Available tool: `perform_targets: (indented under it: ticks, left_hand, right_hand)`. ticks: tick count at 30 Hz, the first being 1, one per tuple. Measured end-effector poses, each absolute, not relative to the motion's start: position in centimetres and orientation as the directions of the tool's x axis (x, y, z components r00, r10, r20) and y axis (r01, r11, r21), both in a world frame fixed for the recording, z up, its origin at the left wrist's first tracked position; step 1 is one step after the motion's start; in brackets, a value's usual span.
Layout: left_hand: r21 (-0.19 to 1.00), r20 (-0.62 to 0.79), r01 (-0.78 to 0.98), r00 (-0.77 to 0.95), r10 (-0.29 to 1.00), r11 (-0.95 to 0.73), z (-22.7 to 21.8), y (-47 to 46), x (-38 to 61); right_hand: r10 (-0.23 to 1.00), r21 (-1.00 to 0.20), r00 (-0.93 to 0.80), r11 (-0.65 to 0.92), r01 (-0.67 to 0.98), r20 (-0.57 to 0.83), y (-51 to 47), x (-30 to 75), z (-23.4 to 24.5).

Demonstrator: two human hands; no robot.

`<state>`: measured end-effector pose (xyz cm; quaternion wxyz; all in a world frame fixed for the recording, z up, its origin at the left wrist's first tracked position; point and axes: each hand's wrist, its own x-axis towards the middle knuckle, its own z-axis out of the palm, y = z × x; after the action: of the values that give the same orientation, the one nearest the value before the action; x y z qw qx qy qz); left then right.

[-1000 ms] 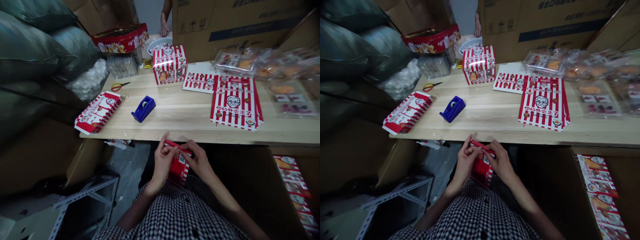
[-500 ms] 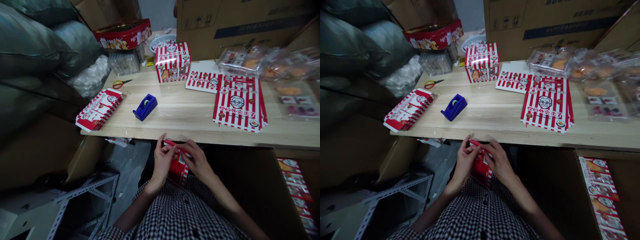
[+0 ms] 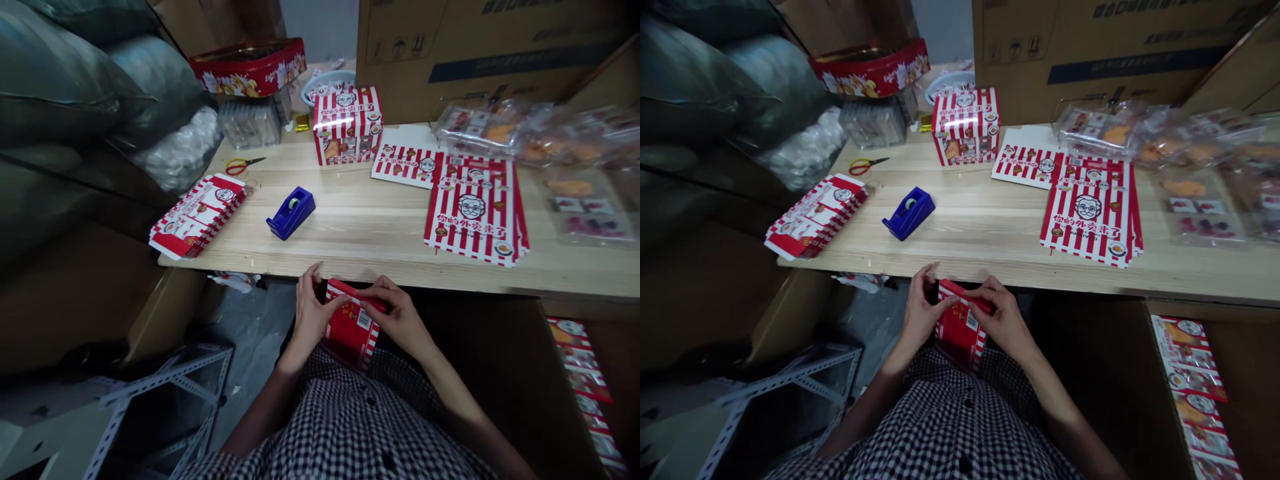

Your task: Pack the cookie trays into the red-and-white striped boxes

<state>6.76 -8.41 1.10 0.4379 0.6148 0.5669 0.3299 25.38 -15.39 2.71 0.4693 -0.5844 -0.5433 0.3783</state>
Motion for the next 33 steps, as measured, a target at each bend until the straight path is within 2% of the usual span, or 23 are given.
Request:
perform_targets:
  ticks: [2, 5, 8, 10, 17, 20, 25, 29, 33]
  left_hand:
    - [0.964, -0.235, 0.196, 0.314, 0.92, 0.18, 0.6, -8.1, 6.6]
    - [0.904, -0.363, -0.017, 0.497, 0.789, 0.426, 0.8, -7.9, 6.6]
    - [0.899, -0.333, -0.094, 0.486, 0.808, 0.427, 2.2, -7.4, 6.7]
    - [0.904, -0.31, -0.112, 0.497, 0.811, 0.413, 3.4, -6.9, 7.0]
    - [0.853, -0.299, -0.177, 0.605, 0.738, 0.491, 5.1, -6.2, 10.1]
    - [0.849, -0.287, -0.165, 0.654, 0.7, 0.502, 5.2, -6.5, 11.7]
    - [0.831, -0.312, -0.079, 0.754, 0.579, 0.551, 5.9, -7.3, 13.9]
    - [0.817, -0.331, -0.049, 0.777, 0.536, 0.575, 6.2, -8.2, 14.4]
    - [0.816, -0.353, -0.034, 0.762, 0.543, 0.578, 5.8, -8.6, 14.4]
  right_hand:
    - [0.976, -0.985, 0.214, -0.006, 0.174, 0.032, -15.7, 25.5, 1.9]
    - [0.934, -0.995, 0.347, -0.061, -0.083, -0.086, -16.8, 25.6, 0.9]
    - [0.916, -0.946, 0.352, -0.08, -0.315, -0.195, -18.8, 25.9, 0.9]
    - [0.912, -0.932, 0.357, -0.066, -0.357, -0.202, -20.0, 26.2, 1.4]
    - [0.926, -0.935, 0.305, -0.116, -0.334, -0.224, -21.5, 26.5, 4.4]
    - [0.911, -0.947, 0.364, -0.075, -0.313, -0.193, -22.3, 26.8, 5.4]
    - [0.808, -0.99, 0.586, 0.025, -0.138, -0.061, -24.1, 28.1, 7.1]
    - [0.778, -0.999, 0.628, -0.031, 0.028, -0.007, -25.0, 29.3, 8.2]
    - [0.771, -0.997, 0.636, -0.028, 0.072, 0.024, -24.8, 29.4, 7.8]
